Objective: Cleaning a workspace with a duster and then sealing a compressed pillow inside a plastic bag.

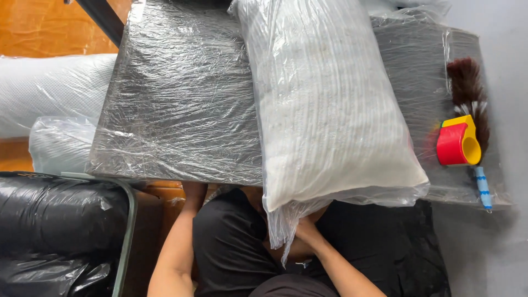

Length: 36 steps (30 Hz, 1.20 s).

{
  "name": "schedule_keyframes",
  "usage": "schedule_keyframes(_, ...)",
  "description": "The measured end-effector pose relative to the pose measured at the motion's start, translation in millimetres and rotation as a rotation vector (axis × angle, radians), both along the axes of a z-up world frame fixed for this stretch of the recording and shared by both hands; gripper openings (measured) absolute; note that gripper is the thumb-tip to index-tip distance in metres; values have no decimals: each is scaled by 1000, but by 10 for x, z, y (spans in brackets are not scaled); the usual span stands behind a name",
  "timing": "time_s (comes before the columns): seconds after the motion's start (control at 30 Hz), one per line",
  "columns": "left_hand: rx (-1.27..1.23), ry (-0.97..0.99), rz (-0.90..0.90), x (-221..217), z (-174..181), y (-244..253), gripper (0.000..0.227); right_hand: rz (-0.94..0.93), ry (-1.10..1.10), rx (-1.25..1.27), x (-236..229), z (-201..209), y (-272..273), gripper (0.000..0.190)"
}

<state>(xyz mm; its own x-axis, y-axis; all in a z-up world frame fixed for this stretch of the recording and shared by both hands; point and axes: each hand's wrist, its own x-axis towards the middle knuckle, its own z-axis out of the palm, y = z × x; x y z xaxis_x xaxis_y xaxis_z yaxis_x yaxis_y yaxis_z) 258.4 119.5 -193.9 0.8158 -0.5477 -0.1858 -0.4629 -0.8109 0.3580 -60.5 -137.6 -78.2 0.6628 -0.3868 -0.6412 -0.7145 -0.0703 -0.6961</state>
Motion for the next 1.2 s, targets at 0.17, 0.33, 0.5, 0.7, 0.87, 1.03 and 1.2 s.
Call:
schedule_keyframes(0.17, -132, 109, 131, -31, 76, 53, 28, -2, -26, 28, 80, -14, 27, 57)
schedule_keyframes(0.33, -260, 215, 265, -145, 226, 103, 26, -4, -53, 58, 98, -33, 55, 56)
schedule_keyframes(0.5, -397, 313, 393, -99, 224, 148, 27, -12, -89, 80, 128, 36, 116, 56)
schedule_keyframes(0.7, -571, 442, 548, -162, -18, 189, 32, -20, -123, 95, 56, 129, 110, 55)
schedule_keyframes(0.87, -702, 539, 694, -328, -139, 375, 38, -14, -150, 125, -55, 169, 191, 55)
schedule_keyframes(1.03, -851, 645, 834, -598, -424, 865, 45, -16, -182, 147, -269, 90, 92, 46)
schedule_keyframes(1.2, -353, 340, 740, -1047, 658, 606, 38, -46, -386, 391, -612, 264, -124, 45)
